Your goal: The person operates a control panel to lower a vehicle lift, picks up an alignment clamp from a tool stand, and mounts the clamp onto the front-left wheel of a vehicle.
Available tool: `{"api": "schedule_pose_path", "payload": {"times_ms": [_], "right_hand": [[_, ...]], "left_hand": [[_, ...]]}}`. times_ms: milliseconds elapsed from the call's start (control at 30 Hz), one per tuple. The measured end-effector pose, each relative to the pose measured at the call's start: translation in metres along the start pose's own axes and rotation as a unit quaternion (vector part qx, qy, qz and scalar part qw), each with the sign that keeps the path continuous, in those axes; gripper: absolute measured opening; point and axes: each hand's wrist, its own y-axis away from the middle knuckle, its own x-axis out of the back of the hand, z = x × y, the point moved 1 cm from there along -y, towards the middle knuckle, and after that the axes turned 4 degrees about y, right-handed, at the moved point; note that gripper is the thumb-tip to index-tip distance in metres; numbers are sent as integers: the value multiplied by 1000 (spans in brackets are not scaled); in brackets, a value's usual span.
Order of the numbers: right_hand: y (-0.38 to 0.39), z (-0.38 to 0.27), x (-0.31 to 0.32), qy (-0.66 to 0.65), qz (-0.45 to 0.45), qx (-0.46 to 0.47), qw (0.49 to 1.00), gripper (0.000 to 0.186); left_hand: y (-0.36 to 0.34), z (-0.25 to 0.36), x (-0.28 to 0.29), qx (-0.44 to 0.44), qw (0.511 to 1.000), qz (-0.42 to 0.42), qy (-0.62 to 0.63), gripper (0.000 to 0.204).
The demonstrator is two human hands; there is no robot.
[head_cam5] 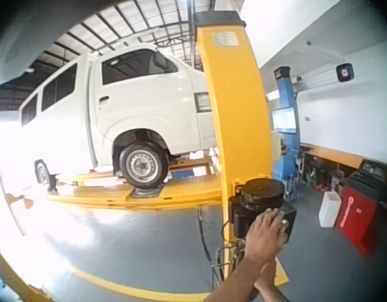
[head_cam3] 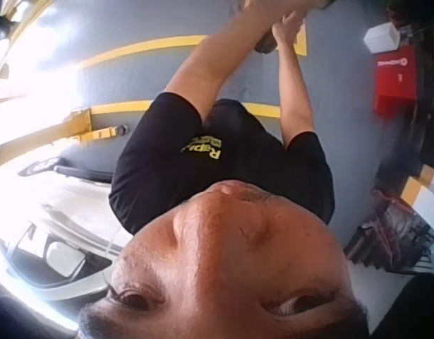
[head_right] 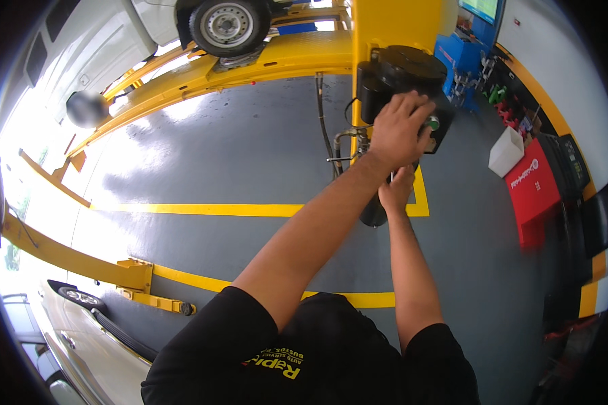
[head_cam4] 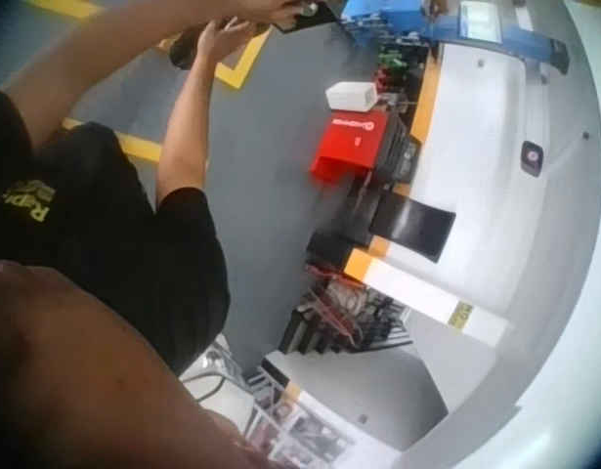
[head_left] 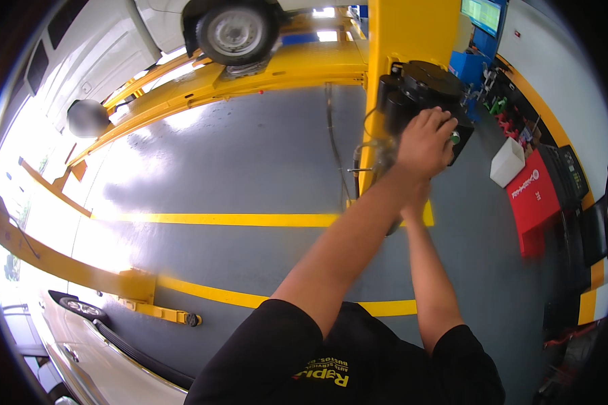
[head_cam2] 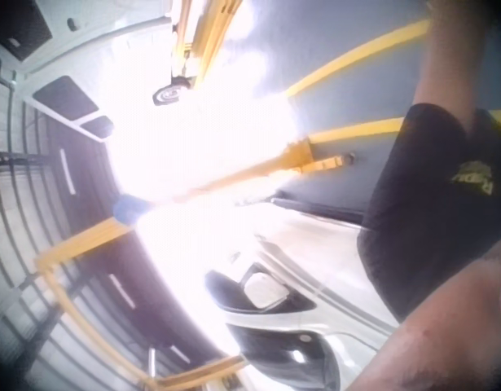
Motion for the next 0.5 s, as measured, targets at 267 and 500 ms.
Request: {"api": "schedule_pose_path", "payload": {"times_ms": [267, 500], "right_hand": [[6, -8, -5, 150, 86, 18, 985, 79], [5, 6, -14, 123, 1, -92, 988, 76]], "left_hand": [[0, -2, -5, -4, 1000, -12, -9, 46], [2, -2, -7, -4, 1000, 9, -9, 47]]}}
